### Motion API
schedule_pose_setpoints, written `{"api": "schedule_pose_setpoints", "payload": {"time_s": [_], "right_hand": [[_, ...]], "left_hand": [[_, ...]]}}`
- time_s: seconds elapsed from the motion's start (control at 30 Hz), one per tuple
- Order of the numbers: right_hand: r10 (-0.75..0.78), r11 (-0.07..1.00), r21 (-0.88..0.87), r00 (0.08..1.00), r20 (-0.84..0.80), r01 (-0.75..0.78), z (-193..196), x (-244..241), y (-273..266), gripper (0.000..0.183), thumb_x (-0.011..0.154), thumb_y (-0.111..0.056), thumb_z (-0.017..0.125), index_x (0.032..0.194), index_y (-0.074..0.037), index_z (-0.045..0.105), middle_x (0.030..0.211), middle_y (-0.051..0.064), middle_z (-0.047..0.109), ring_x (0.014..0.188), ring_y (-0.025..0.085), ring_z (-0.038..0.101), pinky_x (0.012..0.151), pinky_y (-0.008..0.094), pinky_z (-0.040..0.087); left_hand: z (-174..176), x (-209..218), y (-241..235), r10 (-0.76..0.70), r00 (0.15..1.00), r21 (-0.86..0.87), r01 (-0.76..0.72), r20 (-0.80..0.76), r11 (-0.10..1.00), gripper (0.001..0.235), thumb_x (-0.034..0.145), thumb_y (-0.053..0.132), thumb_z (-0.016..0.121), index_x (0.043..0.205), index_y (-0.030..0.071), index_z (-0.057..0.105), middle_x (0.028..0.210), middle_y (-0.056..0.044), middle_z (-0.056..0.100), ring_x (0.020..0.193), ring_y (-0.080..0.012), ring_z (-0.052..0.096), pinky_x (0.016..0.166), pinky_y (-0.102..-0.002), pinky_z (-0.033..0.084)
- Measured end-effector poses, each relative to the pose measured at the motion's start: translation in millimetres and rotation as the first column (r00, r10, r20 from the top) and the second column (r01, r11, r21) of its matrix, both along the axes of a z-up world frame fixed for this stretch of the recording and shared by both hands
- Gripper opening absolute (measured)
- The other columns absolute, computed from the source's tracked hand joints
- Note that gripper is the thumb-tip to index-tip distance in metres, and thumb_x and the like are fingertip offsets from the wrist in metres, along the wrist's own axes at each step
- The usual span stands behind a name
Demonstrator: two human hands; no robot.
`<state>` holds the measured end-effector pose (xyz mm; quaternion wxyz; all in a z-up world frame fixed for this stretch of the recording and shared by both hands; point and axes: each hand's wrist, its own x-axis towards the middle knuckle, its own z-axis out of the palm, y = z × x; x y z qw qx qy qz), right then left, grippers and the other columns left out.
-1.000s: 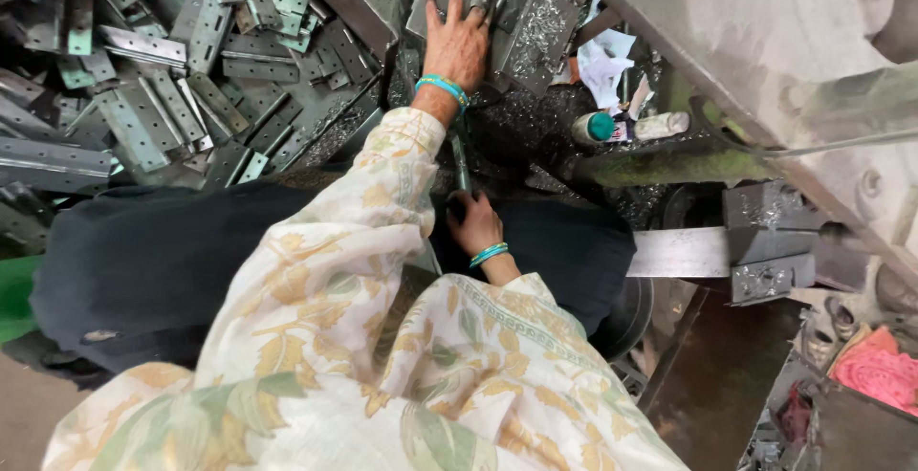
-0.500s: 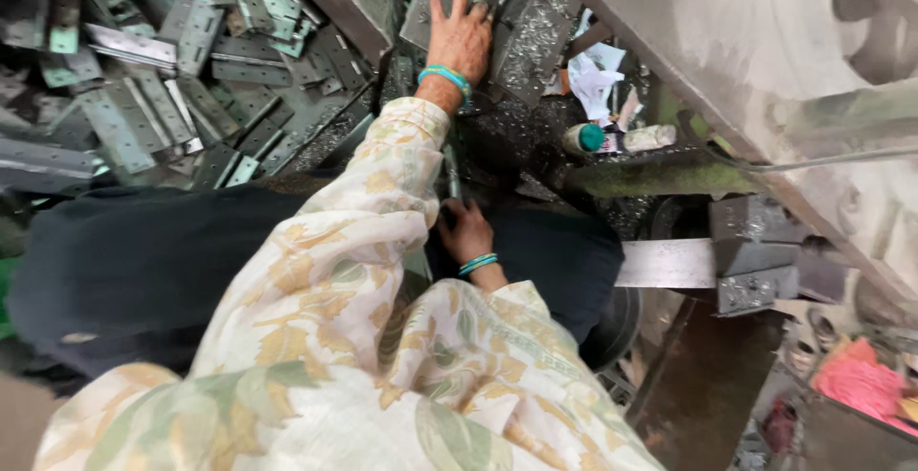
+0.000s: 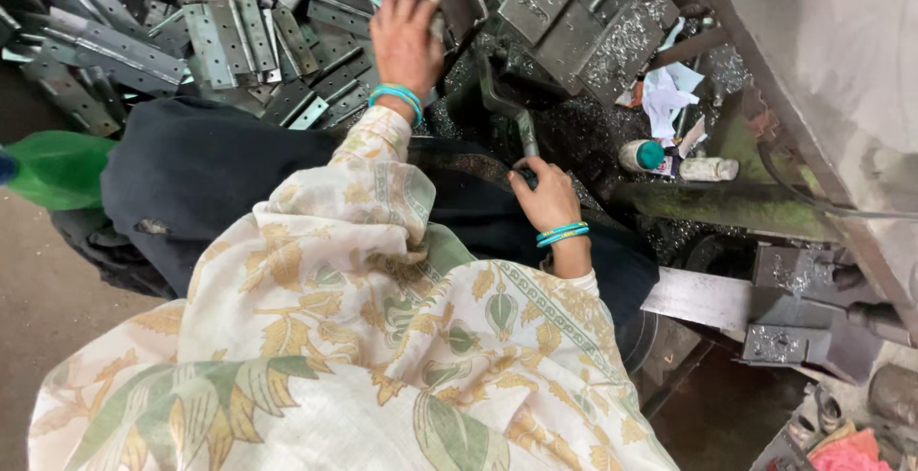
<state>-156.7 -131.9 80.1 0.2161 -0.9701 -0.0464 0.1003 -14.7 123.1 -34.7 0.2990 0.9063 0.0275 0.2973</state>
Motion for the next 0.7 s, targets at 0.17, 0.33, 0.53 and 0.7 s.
{"api": "schedule_pose_setpoints", "payload": {"time_s": [0.17,0.33,0.53,0.7], "right_hand": [[-0.052,0.999,0.005,0.999,-0.015,0.052,2,-3,3,0.026,0.09,-0.034,0.069,0.108,-0.016,0.075,0.097,0.022,0.07,0.094,0.042,0.067,0.083,0.05,0.052],[-0.058,0.997,0.042,0.998,0.013,0.058,-1,-4,3,0.024,0.09,-0.034,0.069,0.107,-0.017,0.074,0.098,0.019,0.071,0.094,0.041,0.067,0.082,0.049,0.053],[-0.084,0.996,0.024,0.996,0.006,0.083,0,-5,2,0.024,0.091,-0.034,0.07,0.109,-0.018,0.073,0.102,0.019,0.07,0.096,0.042,0.066,0.08,0.051,0.053],[-0.107,0.994,0.039,0.994,0.001,0.107,-1,-6,3,0.023,0.09,-0.034,0.069,0.108,-0.019,0.072,0.097,0.016,0.069,0.095,0.04,0.067,0.078,0.051,0.053]], "left_hand": [[-84,8,42,0.29,0.835,0.138,-0.255,-0.468,0.957,0.06,0.077,0.021,0.079,0.134,0.018,0.06,0.137,-0.009,0.052,0.127,-0.0325,0.047,0.098,-0.057,0.041],[-89,2,63,0.404,0.778,0.361,-0.244,-0.482,0.9,0.061,0.072,0.02,0.08,0.13,0.019,0.058,0.129,-0.008,0.052,0.122,-0.03,0.051,0.1,-0.066,0.038],[-71,7,82,0.351,0.826,0.413,-0.16,-0.441,0.896,0.062,0.074,0.016,0.08,0.129,0.017,0.053,0.121,-0.009,0.052,0.109,-0.0309,0.06,0.093,-0.065,0.042],[-45,6,97,0.151,0.883,0.351,0.017,-0.445,0.936,0.07,0.074,0.014,0.083,0.136,0.011,0.051,0.131,-0.015,0.051,0.114,-0.0369,0.058,0.089,-0.061,0.045]]}}
